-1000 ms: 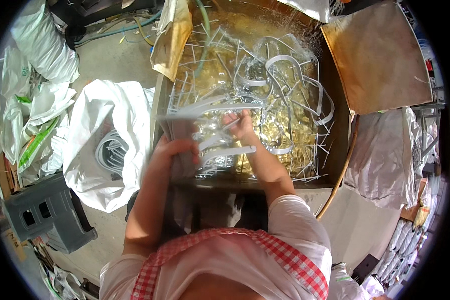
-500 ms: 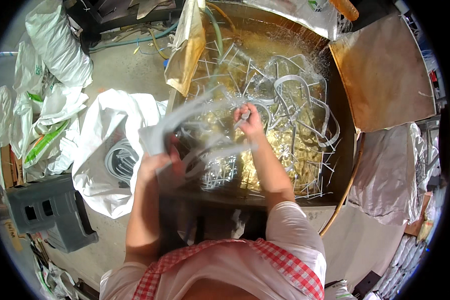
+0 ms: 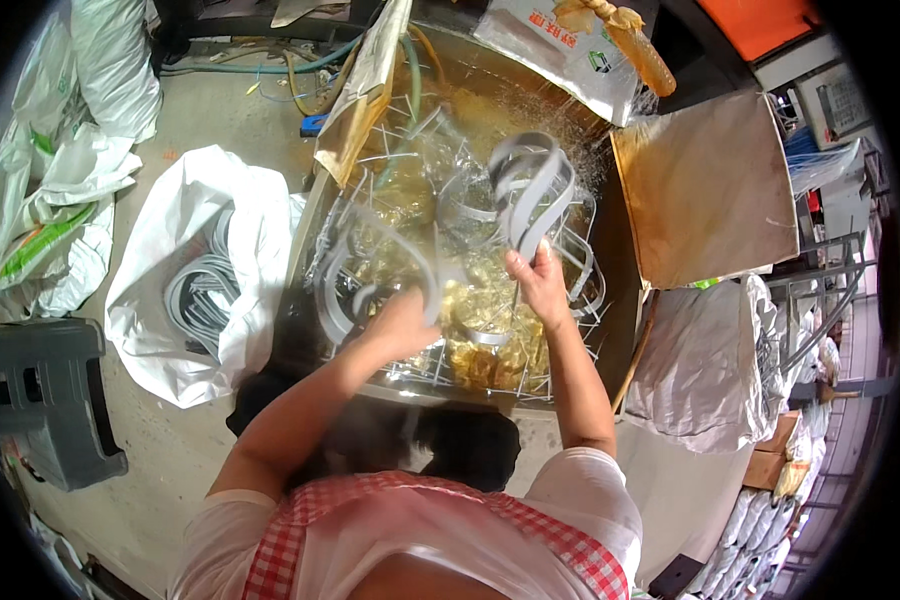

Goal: The person uses a wooden stick to stir gray plastic parts in a water-filled metal bin, then gathers several parts by hand, shakes off excess water, and places them into a white bag.

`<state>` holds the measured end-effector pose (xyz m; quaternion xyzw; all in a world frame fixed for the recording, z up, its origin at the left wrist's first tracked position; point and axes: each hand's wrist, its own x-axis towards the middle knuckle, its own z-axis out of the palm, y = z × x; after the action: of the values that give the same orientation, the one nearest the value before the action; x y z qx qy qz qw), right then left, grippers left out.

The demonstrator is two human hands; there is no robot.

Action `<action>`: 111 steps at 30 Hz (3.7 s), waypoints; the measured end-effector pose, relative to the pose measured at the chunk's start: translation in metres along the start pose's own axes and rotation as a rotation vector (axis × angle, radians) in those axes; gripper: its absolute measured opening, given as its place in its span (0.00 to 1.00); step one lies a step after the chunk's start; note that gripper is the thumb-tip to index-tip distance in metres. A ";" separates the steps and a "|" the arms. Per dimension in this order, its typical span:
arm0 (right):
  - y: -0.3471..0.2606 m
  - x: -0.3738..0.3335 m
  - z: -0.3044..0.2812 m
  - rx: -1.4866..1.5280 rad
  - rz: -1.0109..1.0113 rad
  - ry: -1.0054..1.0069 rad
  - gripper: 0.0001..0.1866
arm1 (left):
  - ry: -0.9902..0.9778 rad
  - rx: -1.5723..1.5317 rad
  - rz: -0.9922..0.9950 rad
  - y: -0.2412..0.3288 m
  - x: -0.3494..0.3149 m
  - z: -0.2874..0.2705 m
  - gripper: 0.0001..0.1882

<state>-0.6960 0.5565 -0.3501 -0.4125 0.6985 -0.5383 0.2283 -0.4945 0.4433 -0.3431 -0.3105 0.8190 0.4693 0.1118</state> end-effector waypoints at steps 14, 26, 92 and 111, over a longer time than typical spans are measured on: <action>-0.004 -0.039 0.035 -0.917 -0.469 -0.904 0.18 | -0.378 -1.931 0.266 -0.010 -0.006 -0.011 0.28; -0.057 0.046 0.053 -0.597 -0.368 -0.614 0.45 | -0.855 -1.257 0.495 -0.013 -0.021 -0.024 0.32; 0.050 -0.055 0.092 -0.953 -0.313 -0.523 0.35 | 1.179 -0.813 0.466 -0.067 -0.017 -0.079 0.53; -0.049 0.086 0.276 0.473 0.381 -0.250 0.27 | 0.939 0.975 -0.099 -0.190 -0.143 -0.204 0.28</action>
<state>-0.5174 0.3265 -0.3802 -0.2727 0.5852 -0.5785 0.4984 -0.2439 0.2603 -0.2995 -0.4325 0.8836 -0.1441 -0.1070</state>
